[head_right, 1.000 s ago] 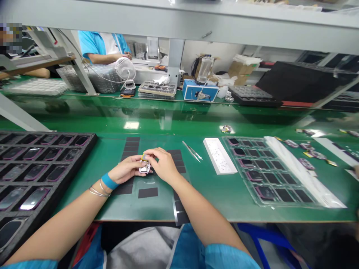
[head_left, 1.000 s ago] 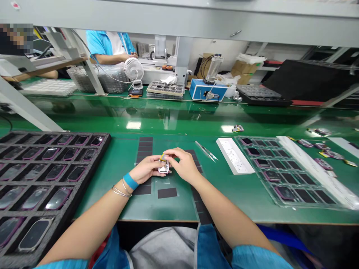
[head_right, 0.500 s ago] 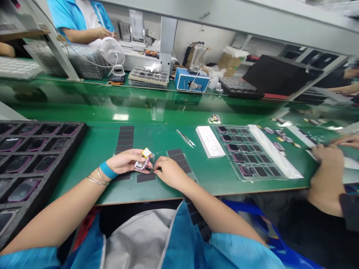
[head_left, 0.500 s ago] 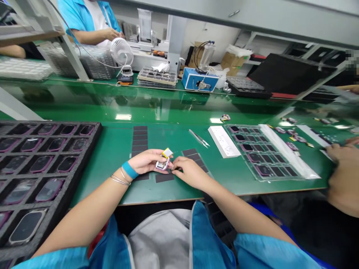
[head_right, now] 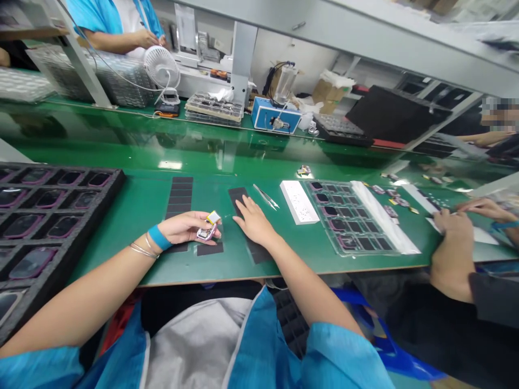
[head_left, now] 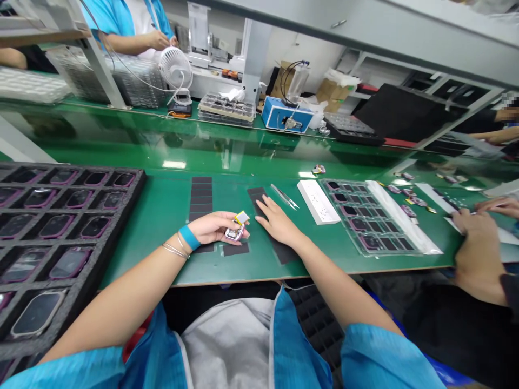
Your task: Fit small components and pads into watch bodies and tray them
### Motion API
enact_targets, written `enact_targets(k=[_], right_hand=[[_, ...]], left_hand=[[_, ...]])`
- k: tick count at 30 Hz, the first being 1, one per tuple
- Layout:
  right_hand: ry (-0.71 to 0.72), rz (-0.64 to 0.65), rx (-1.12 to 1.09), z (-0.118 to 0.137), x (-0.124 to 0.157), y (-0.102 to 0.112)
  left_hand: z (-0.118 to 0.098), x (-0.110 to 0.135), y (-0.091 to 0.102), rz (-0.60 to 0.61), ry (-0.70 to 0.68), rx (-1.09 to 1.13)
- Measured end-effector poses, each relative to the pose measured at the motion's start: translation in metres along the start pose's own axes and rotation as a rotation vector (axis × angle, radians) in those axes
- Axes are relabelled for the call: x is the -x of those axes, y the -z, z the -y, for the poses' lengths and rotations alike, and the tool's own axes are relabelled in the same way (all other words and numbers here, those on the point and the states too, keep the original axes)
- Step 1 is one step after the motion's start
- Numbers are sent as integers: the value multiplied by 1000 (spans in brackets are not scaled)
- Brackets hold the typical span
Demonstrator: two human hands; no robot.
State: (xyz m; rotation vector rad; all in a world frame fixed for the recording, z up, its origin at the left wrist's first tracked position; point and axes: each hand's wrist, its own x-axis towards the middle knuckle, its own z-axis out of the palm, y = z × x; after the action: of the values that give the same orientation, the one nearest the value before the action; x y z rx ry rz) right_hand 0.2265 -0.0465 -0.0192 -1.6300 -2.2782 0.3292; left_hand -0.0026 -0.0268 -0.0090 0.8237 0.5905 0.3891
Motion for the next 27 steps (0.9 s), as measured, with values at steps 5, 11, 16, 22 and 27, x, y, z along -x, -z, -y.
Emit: enact_targets(k=[5,11,16,22,27], right_hand=[[131,-63,-111,41,15,5],[80,-55,-57,64,49,-14],[63,-58,-67,63,44,-16],[80,-57,-11,65,43,-12],[42,12,-60,63,36,-10]], left_hand=[[2,0,2,18,-19,5],[1,-1,2,60,-5,22],[1,-1,3,63,-9,31],[2,0,3,60,-6,29],[0,1,0,25,0,19]])
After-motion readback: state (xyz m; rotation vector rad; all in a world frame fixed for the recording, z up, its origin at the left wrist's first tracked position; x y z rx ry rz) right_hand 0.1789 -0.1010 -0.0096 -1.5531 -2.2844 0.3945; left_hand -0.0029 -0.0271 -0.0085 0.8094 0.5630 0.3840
